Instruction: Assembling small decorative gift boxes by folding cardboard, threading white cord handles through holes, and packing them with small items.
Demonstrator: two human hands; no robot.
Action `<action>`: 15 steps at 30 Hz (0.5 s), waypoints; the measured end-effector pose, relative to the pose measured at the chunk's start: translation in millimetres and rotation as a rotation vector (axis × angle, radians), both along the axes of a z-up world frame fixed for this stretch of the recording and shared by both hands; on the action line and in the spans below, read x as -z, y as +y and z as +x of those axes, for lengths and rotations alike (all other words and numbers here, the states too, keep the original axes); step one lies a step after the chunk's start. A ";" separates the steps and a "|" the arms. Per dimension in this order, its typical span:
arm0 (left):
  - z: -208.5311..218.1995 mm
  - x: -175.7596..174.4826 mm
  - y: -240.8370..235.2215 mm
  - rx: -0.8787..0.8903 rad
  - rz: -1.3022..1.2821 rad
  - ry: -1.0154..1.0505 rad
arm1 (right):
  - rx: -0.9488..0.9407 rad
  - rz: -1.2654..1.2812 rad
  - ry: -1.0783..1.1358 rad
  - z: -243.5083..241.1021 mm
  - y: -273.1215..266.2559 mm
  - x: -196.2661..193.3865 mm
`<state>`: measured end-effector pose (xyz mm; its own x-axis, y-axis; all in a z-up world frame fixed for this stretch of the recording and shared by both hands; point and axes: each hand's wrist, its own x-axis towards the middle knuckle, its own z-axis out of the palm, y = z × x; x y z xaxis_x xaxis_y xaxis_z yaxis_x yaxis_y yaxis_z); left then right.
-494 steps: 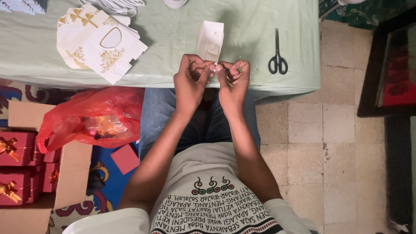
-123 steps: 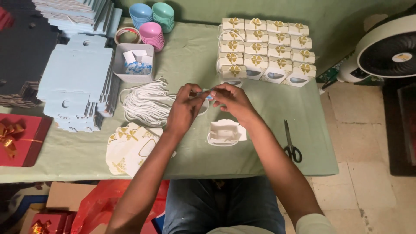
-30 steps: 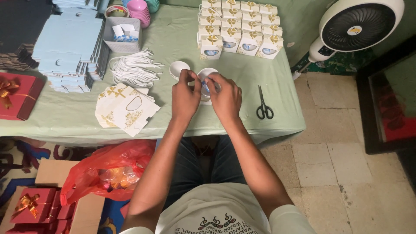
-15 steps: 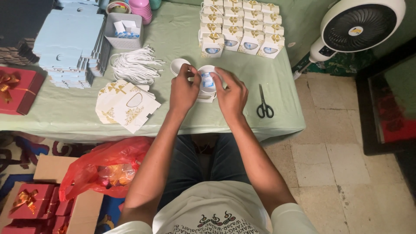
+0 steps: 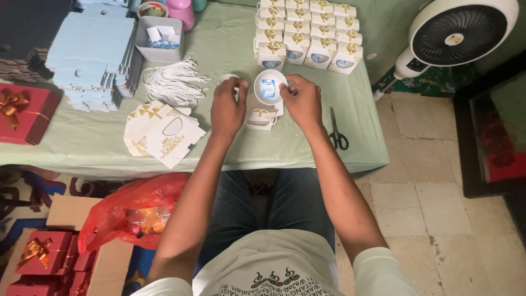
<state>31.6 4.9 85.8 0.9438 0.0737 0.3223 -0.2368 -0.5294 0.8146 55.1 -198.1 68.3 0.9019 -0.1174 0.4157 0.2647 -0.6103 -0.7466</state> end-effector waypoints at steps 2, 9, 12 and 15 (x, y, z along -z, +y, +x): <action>8.6 31.6 2.3 0.021 -0.026 0.029 | 0.006 -0.039 -0.027 2.5 4.3 5.4; -18.4 43.3 1.3 0.146 -0.260 0.135 | 0.018 -0.135 -0.137 -1.0 12.8 25.6; -22.8 42.2 2.4 0.190 -0.263 0.097 | 0.034 -0.132 -0.168 0.5 13.8 29.7; -20.8 48.7 4.4 0.187 -0.215 0.046 | 0.041 -0.111 -0.163 -1.1 16.2 29.3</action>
